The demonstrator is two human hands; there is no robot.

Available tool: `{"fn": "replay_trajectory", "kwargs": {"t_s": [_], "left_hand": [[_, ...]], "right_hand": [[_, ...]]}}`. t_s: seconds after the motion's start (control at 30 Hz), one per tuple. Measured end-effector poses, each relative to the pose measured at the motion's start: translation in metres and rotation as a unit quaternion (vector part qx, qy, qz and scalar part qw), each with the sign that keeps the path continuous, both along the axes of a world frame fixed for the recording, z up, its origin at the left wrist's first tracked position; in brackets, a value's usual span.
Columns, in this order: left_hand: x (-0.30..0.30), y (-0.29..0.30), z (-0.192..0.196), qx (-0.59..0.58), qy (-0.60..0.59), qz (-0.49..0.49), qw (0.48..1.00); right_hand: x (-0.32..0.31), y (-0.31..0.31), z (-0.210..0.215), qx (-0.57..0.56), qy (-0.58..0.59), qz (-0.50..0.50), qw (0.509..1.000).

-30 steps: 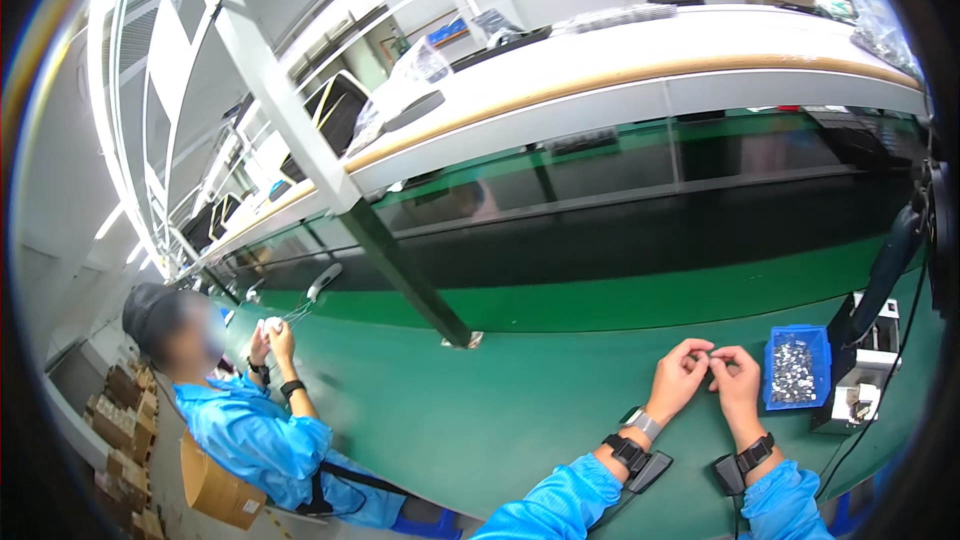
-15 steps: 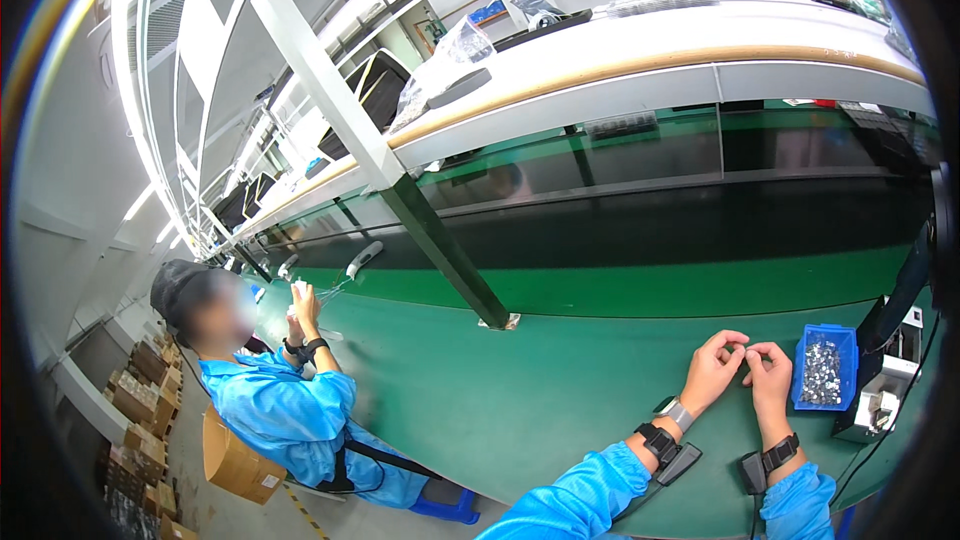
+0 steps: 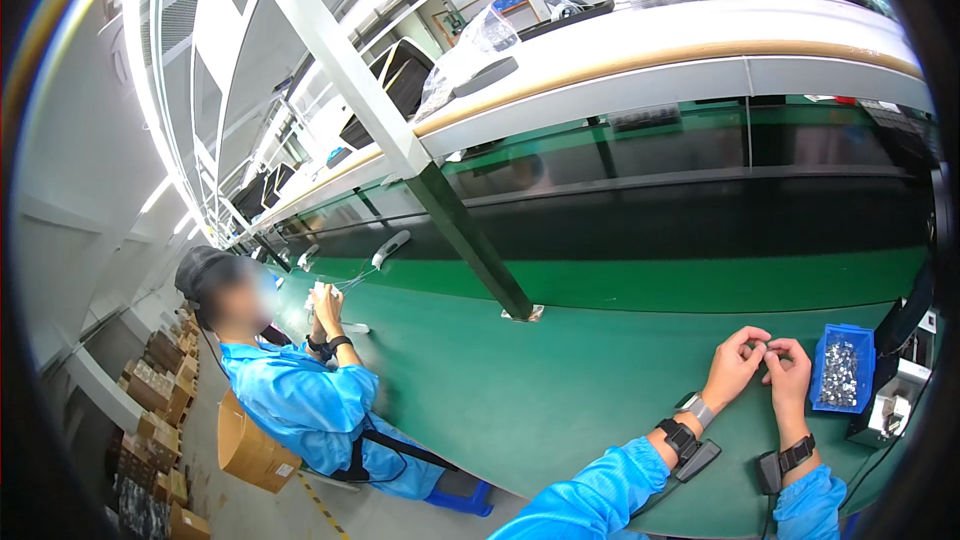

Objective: Assembling small electronic components using an electric screwdriver on a factory production line.

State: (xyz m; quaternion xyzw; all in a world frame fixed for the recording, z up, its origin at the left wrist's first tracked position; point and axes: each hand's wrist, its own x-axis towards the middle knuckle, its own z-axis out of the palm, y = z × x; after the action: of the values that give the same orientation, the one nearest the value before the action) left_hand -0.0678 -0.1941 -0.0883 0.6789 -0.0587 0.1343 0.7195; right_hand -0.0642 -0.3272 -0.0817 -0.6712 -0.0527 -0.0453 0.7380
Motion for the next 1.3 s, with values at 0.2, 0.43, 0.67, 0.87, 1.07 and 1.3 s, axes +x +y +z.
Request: {"fn": "replay_trajectory", "kwargs": {"t_s": [0.2, 0.43, 0.67, 0.87, 1.07, 1.3], "left_hand": [[-0.001, -0.001, 0.004, 0.008, 0.016, -0.028, 0.999], [-0.002, 0.007, 0.003, 0.016, 0.014, -0.006, 1.000], [0.001, -0.004, 0.004, 0.036, -0.047, 0.033, 0.998], [-0.002, 0.000, 0.006, 0.033, -0.049, 0.035, 0.998], [-0.003, -0.001, 0.007, 0.035, -0.046, 0.044, 0.997], [-0.002, 0.003, 0.008, 0.053, -0.025, 0.046, 0.997]], "right_hand": [[0.002, -0.007, -0.006, -0.037, -0.002, -0.003, 0.999], [0.010, 0.000, -0.018, -0.057, -0.021, 0.008, 0.998], [0.025, -0.018, -0.045, -0.099, -0.032, -0.017, 0.994], [0.029, -0.016, -0.054, -0.071, -0.041, 0.012, 0.997], [0.028, -0.016, -0.051, -0.060, -0.031, 0.024, 0.997], [0.025, -0.013, -0.049, -0.093, -0.046, 0.014, 0.994]]}}
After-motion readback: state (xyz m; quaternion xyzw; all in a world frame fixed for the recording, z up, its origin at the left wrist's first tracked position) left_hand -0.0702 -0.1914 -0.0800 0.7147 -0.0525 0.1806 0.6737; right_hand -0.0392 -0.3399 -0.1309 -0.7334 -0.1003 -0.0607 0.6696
